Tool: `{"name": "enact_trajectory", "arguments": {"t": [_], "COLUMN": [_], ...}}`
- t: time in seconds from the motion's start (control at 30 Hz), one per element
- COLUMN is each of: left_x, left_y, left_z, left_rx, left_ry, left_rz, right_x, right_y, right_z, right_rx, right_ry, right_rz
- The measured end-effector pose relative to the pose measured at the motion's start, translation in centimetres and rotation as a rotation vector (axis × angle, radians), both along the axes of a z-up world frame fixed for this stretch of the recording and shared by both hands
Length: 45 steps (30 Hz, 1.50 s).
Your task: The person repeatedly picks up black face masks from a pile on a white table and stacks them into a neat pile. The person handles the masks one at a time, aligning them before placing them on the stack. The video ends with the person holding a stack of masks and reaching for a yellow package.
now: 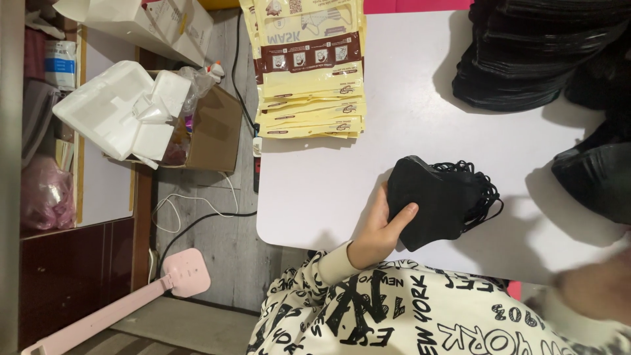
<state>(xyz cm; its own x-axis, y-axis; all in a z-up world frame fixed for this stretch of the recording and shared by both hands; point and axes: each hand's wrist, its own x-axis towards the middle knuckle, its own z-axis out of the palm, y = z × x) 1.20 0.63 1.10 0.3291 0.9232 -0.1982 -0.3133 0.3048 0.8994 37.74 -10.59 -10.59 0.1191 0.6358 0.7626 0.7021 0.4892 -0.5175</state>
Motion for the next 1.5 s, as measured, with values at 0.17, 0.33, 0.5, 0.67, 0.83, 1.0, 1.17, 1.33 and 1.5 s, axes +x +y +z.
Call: {"name": "enact_trajectory", "arguments": {"t": [0.17,0.33,0.5,0.67,0.83,1.0,1.17,1.33,1.5], "left_x": [-0.1,-0.7,-0.7,-0.3,-0.1,0.2,-0.4,1.5,1.0], "left_y": [-0.1,0.8,1.3,0.4,0.2,-0.7,-0.7,0.2,1.4], "left_z": [-0.3,2.8,3.2,1.6,0.1,-2.1,-2.5,-2.3,-0.6], "left_rx": [0.09,0.183,0.293,0.338,0.312,0.28,0.285,0.858,0.975], "left_ry": [0.017,0.247,0.23,0.179,0.095,0.063,0.184,0.257,0.527], "left_rz": [-0.013,-0.06,-0.005,0.069,0.053,0.008,-0.043,0.146,0.015], "right_x": [-16.1,-18.0,-18.8,-19.8,-20.1,-19.5,-18.4,-12.2,-11.7], "right_y": [8.3,8.8,8.7,8.1,8.8,8.6,8.6,7.1,10.9], "right_z": [13.5,14.0,13.3,12.5,13.5,13.8,15.3,13.4,16.6], "right_rx": [-0.243,-0.232,-0.272,-0.407,-0.501,-0.533,-0.563,-0.313,-0.321], "right_ry": [-0.304,-0.373,-0.314,-0.159,0.048,0.149,0.182,-0.032,-0.3], "right_rz": [0.296,0.34,0.337,0.401,0.523,0.567,0.605,0.425,0.476]}}
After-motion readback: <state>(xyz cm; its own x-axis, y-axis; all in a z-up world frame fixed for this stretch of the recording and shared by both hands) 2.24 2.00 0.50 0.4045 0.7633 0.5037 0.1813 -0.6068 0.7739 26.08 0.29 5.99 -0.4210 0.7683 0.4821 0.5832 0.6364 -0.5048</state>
